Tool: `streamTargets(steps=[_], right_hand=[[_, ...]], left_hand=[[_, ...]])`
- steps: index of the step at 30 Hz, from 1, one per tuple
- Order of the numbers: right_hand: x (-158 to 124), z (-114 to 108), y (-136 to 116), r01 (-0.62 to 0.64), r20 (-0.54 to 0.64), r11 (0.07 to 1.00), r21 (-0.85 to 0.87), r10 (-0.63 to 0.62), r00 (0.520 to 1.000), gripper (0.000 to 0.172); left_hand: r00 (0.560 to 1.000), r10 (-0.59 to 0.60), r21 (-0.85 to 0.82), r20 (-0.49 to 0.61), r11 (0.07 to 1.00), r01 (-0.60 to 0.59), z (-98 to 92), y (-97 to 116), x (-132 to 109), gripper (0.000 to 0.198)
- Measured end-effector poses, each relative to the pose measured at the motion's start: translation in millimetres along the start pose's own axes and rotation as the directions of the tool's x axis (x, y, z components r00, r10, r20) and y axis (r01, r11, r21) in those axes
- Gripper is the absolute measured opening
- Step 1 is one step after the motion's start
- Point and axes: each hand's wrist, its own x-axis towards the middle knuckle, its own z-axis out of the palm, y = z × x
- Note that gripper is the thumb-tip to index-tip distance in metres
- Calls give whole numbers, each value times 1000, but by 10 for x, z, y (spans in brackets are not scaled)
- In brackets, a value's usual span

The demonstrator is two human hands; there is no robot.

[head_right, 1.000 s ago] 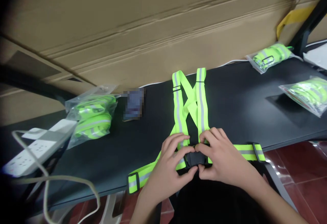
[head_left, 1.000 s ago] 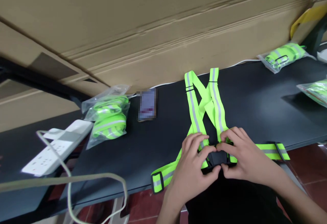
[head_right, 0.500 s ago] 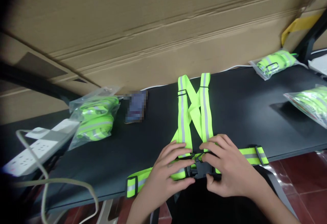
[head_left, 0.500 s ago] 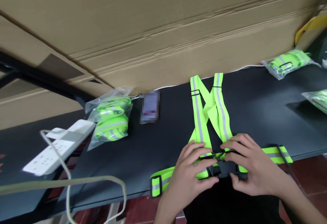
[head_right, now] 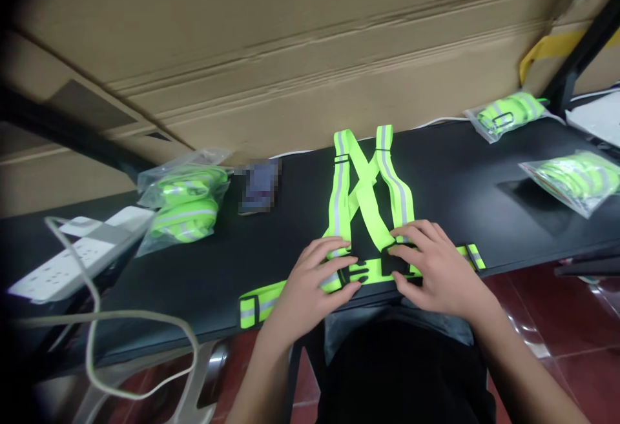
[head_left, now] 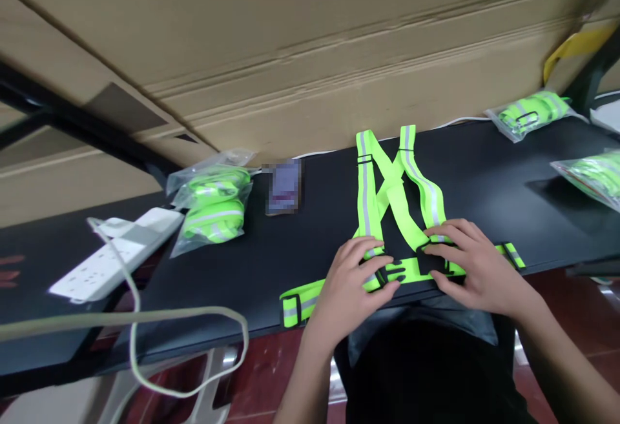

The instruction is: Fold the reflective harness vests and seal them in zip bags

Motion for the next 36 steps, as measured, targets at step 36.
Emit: streamTargets(steps=[36], right_hand=[[-110,112,3,87,-23,984,-153,-92,996,29]], left_hand=[[998,-7,134,-63,991,16,73,103,-138,36]])
